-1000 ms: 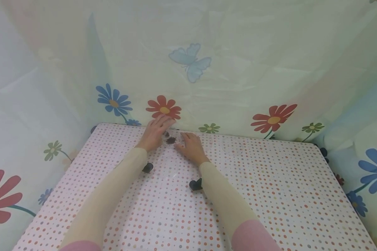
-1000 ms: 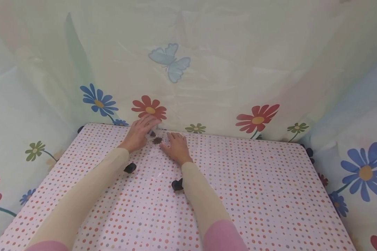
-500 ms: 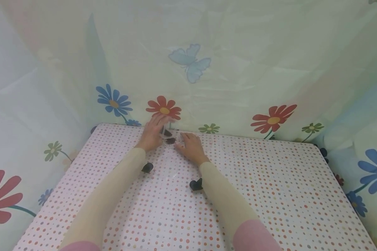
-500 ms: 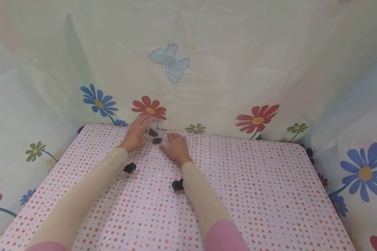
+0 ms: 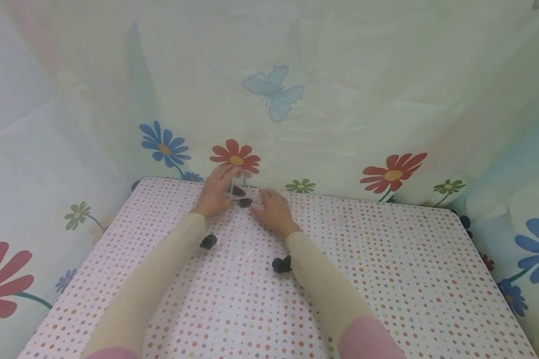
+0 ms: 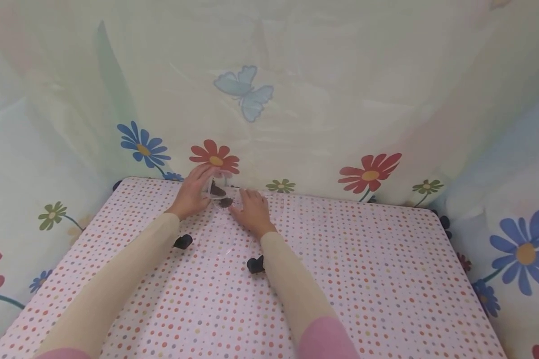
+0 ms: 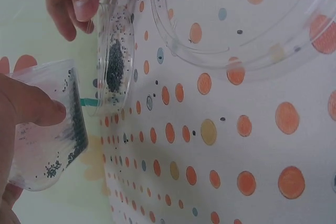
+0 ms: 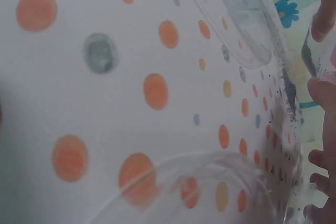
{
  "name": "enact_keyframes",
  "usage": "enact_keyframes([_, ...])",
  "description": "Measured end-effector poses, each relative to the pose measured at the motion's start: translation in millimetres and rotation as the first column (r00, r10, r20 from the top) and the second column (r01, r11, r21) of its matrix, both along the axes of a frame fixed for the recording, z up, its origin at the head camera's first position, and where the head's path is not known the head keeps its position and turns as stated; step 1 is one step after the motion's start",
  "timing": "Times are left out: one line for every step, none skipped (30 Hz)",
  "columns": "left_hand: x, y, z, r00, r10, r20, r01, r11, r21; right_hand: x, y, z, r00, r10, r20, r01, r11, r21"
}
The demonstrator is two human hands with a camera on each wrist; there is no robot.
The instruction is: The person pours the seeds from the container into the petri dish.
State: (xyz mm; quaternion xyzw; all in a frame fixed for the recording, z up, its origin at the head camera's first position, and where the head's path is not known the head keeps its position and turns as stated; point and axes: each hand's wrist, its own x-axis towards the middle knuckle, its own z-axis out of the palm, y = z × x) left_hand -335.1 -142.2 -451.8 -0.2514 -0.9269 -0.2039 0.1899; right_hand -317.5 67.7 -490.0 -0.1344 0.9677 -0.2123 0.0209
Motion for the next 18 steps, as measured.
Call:
enact_keyframes([-0.2, 0.5, 0.2, 1.000, -0.002, -0.005, 0.002, 1.000, -0.003, -0.2, 0.6, 0.6, 1.000, -0.004, -0.009, 0.004, 1.000, -0.005])
enact_keyframes([-0.5, 1.0, 0.4, 1.000, -0.003, -0.010, 0.003, 1.000, -0.007, -0.4, 1.0, 1.4, 1.000, -0.007, -0.019, 0.006, 1.000, -0.018])
enact_keyframes([-0.7, 1.6, 0.7, 1.000, -0.005, -0.016, 0.005, 1.000, -0.007, -0.9, 1.4, 2.2, 1.000, -0.008, -0.030, 0.007, 1.000, -0.027])
enact_keyframes([-0.8, 2.2, 1.1, 1.000, -0.005, -0.018, 0.005, 1.000, -0.008, -1.4, 1.9, 3.0, 0.999, -0.007, -0.040, 0.006, 0.999, -0.033])
enact_keyframes([-0.6, 2.8, 1.4, 1.000, -0.002, -0.019, 0.002, 1.000, -0.008, -1.6, 2.3, 4.0, 0.999, -0.006, -0.049, 0.004, 0.999, -0.035])
enact_keyframes([-0.4, 3.4, 1.7, 1.000, -0.002, -0.019, 0.002, 1.000, -0.008, -1.7, 2.6, 4.6, 0.999, -0.005, -0.054, 0.003, 0.999, -0.035])
enact_keyframes([0.1, 4.0, 2.0, 1.000, 0.000, -0.016, 0.000, 1.000, -0.007, -1.9, 3.1, 5.6, 0.998, -0.002, -0.059, 0.000, 0.999, -0.034])
enact_keyframes([0.5, 4.6, 2.1, 1.000, 0.001, -0.012, -0.001, 1.000, -0.006, -2.0, 3.5, 6.5, 0.998, 0.002, -0.063, -0.004, 1.000, -0.029])
enact_keyframes([0.9, 5.1, 2.3, 1.000, 0.003, -0.010, -0.003, 1.000, -0.008, -1.9, 3.9, 7.5, 0.998, 0.005, -0.068, -0.006, 1.000, -0.020])
enact_keyframes([1.3, 5.5, 2.4, 1.000, 0.004, -0.006, -0.004, 1.000, -0.009, -1.6, 4.3, 8.6, 0.997, 0.006, -0.071, -0.007, 1.000, -0.011])
enact_keyframes([1.6, 5.8, 2.6, 1.000, 0.001, -0.004, -0.001, 1.000, -0.009, -1.3, 4.8, 9.8, 0.997, 0.008, -0.077, -0.008, 1.000, -0.002])
enact_keyframes([1.8, 6.2, 2.7, 1.000, -0.002, -0.004, 0.002, 1.000, -0.010, -0.9, 5.3, 10.9, 0.996, 0.010, -0.084, -0.010, 1.000, 0.006])
enact_keyframes([2.1, 6.6, 3.1, 1.000, -0.007, -0.005, 0.007, 1.000, -0.010, -0.4, 5.8, 12.3, 0.996, 0.012, -0.092, -0.012, 1.000, 0.010])
enact_keyframes([2.3, 6.9, 3.3, 1.000, -0.013, -0.008, 0.013, 1.000, -0.008, 0.3, 6.4, 13.6, 0.995, 0.014, -0.100, -0.013, 1.000, 0.013])
enact_keyframes([2.5, 7.1, 3.7, 1.000, -0.020, -0.014, 0.020, 1.000, -0.007, 0.9, 6.9, 14.8, 0.994, 0.016, -0.108, -0.015, 1.000, 0.013])
enact_keyframes([2.5, 7.4, 4.2, 0.999, -0.029, -0.020, 0.029, 1.000, 0.001, 1.4, 7.6, 15.8, 0.993, 0.017, -0.114, -0.016, 1.000, 0.013])
enact_keyframes([2.4, 7.6, 4.6, 0.999, -0.035, -0.028, 0.035, 0.999, 0.006, 1.9, 8.4, 16.7, 0.993, 0.020, -0.120, -0.019, 1.000, 0.012])
enact_keyframes([2.0, 7.9, 4.9, 0.999, -0.042, -0.034, 0.042, 0.999, 0.013, 2.4, 9.1, 17.6, 0.992, 0.021, -0.124, -0.020, 1.000, 0.009])
